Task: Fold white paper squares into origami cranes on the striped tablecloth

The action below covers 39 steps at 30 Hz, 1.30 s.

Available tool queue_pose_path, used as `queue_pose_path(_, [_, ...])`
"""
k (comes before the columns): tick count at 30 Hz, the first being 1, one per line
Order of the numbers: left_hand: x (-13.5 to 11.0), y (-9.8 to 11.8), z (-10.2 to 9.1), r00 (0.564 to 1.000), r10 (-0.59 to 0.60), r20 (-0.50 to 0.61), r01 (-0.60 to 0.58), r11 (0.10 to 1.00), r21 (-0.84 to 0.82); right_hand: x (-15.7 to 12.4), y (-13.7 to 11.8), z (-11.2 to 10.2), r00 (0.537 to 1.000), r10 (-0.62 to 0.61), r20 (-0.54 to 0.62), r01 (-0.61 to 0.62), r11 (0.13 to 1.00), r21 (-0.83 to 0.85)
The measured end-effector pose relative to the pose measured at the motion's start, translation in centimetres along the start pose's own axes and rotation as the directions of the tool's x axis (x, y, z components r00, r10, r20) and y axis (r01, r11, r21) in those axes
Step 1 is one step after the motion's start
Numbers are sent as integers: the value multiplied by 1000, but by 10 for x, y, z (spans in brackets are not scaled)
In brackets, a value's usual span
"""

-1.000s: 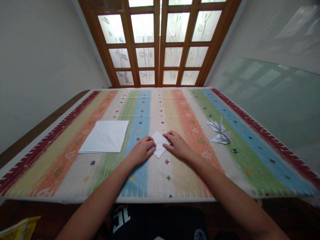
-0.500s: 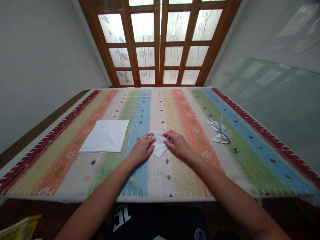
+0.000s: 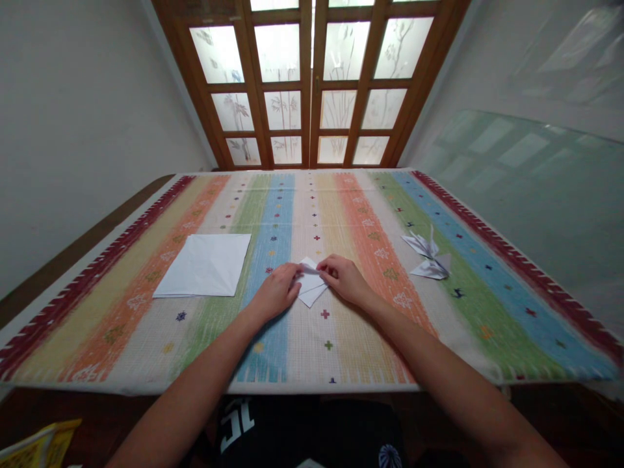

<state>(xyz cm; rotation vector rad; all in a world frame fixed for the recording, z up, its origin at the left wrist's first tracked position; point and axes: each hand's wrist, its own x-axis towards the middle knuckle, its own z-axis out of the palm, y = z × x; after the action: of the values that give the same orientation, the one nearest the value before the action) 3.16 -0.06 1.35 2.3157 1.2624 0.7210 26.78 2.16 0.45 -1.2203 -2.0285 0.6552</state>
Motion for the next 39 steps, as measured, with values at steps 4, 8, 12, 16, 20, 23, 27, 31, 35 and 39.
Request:
queue_pose_path(4, [-1, 0, 0, 997, -49, -61, 47, 998, -37, -1, -1, -5, 995, -76, 57, 77, 997, -28])
queue_pose_path(8, [0, -2, 1, 999, 54, 3, -54, 997, 51, -2, 1, -5, 991, -106, 78, 112, 991, -71])
queue_pose_path(12, [-1, -3, 3, 997, 75, 30, -77, 992, 104, -4, 1, -4, 990, -120, 69, 127, 986, -110])
queue_pose_path(16, [-2, -3, 3, 1000, 22, -13, -20, 984, 176, -5, -1, -4, 993, -95, 74, 102, 990, -94])
queue_pose_path(20, [-2, -4, 0, 1000, 7, 8, -8, 990, 141, -6, -1, -6, 990, -81, 118, 83, 997, -7])
queue_pose_path(23, [-2, -3, -2, 1000, -6, 9, 5, 996, 90, -6, -2, -7, 990, -79, 121, 72, 995, 63])
queue_pose_path(27, [-3, 0, -5, 1000, -14, 10, 14, 1000, 9, -6, -4, -7, 996, 3, 89, -17, 988, 155])
queue_pose_path(31, [-4, 3, -7, 1000, -13, 0, 13, 999, -34, -7, -10, -9, 982, 31, 184, -73, 972, 224])
queue_pose_path(35, [-3, 4, -7, 999, -39, 5, 39, 997, -62, -8, -13, -11, 974, 18, 226, -79, 961, 265])
queue_pose_path(39, [-2, 5, -9, 998, -23, 56, 28, 995, -93, -8, -15, -12, 971, -5, 239, -62, 961, 270])
